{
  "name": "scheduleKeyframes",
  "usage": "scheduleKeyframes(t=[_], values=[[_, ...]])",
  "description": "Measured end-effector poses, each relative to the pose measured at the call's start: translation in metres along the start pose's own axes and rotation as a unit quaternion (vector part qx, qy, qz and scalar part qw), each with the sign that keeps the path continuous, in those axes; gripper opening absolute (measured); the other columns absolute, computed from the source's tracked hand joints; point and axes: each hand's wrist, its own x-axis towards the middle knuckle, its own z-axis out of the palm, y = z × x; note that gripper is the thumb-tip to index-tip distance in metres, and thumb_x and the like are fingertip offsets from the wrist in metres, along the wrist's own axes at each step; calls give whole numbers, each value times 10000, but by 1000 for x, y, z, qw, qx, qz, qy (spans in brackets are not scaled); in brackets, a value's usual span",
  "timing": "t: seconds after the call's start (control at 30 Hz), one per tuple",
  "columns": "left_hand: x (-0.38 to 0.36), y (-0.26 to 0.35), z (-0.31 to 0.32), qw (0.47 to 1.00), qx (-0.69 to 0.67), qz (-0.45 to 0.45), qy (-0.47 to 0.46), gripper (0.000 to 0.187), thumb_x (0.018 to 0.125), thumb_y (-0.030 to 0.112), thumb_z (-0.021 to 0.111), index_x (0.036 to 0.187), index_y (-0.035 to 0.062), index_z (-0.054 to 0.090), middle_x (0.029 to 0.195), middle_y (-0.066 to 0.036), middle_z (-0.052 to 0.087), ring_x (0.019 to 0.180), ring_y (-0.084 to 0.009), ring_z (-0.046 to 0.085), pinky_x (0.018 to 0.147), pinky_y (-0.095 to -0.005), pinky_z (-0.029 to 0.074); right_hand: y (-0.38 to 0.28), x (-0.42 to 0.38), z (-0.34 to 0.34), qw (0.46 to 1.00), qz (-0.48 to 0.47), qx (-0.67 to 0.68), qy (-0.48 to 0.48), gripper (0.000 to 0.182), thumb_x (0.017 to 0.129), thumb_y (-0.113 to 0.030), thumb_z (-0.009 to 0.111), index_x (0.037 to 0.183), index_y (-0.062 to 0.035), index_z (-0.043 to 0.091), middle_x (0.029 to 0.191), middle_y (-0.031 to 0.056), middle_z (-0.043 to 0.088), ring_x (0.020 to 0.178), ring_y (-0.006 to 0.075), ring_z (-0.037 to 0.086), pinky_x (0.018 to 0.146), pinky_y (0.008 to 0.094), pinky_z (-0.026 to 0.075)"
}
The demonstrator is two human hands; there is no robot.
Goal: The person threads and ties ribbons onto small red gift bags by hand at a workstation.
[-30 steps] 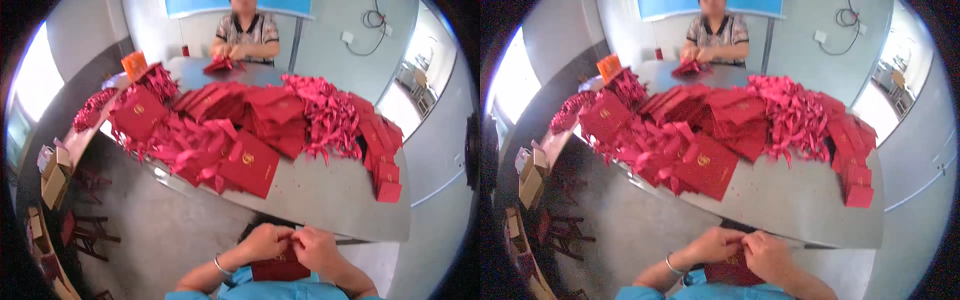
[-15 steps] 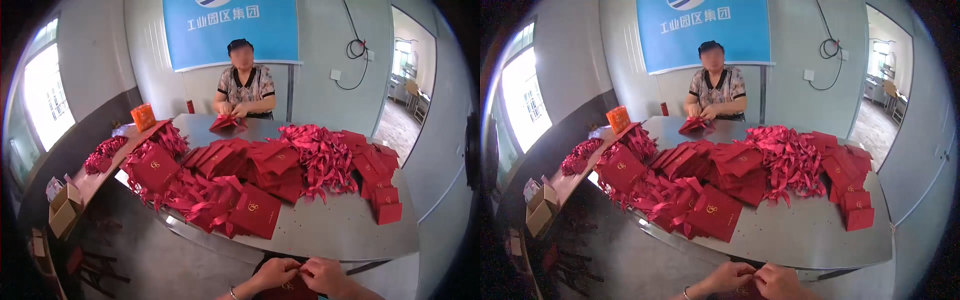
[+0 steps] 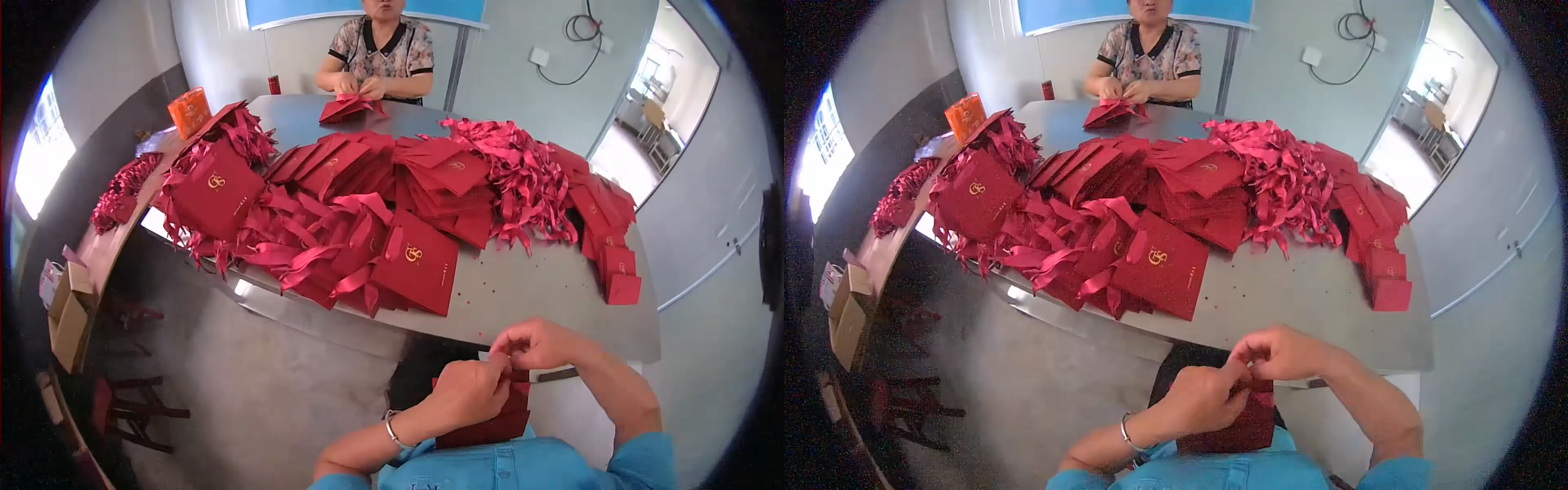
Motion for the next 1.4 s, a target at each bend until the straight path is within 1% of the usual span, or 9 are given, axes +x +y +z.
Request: scheduleKeyframes(t=[0.1,0.17,0.27,0.63,0.9,1.0,1.1,1.23,1.4], values=[[-4,-3,-6,999,35,20,13,137,771,160,620,878,77,596,638,-142,613,606,-347,618,522,-457,483,8,22,-1,994,-18,-39,-99,291,818,-27,593,1108,-34,620,947,24,660,835,78,577,736,242,473],[-7,-10,-7,997,36,57,43,145,764,163,632,884,84,609,645,-129,617,593,-338,614,510,-452,479,12,30,-3,973,57,89,-207,365,836,-6,578,1201,-13,564,1044,30,643,914,90,583,798,248,470],[-12,-16,-14,993,33,88,72,145,755,168,647,876,92,620,654,-115,626,596,-325,619,504,-443,481,6,43,-7,954,36,110,-277,411,855,3,572,1262,1,515,1112,37,623,971,97,582,860,256,457],[-22,-2,-33,998,28,63,-3,166,735,179,694,879,114,644,655,-113,631,593,-322,626,523,-425,497,19,36,8,929,13,229,-289,398,789,18,647,1175,22,552,1012,38,647,905,98,597,825,261,478],[-10,30,-2,998,-26,55,-17,136,724,112,700,851,92,659,730,-134,654,656,-310,654,580,-371,526,31,-10,-1,944,21,232,-236,369,702,111,634,1052,2,597,935,40,660,833,94,620,715,242,500],[-1,33,8,995,-82,29,-41,149,727,60,701,871,57,664,758,-141,651,660,-238,662,604,-320,524,50,-22,5,939,-4,280,-198,329,692,130,619,996,7,599,904,53,665,817,104,628,711,244,503],[8,33,12,994,-96,-1,-61,131,736,19,687,861,9,648,736,-83,651,648,-109,616,591,-251,491,58,-32,9,934,-20,329,-137,313,686,143,608,968,6,603,874,74,670,798,126,638,712,242,507],[12,35,13,984,-141,-46,-99,119,741,3,676,853,-12,639,717,-61,645,662,-73,594,589,-236,479,73,-27,10,911,-59,401,-72,274,698,133,607,936,-3,610,838,76,662,767,131,636,699,240,500],[21,33,16,981,-132,-82,-120,112,752,-11,666,860,-17,637,705,-31,636,665,-40,560,575,-211,461,77,-16,-9,940,-131,292,116,216,741,89,621,933,-7,604,841,61,651,770,107,621,692,238,495]])
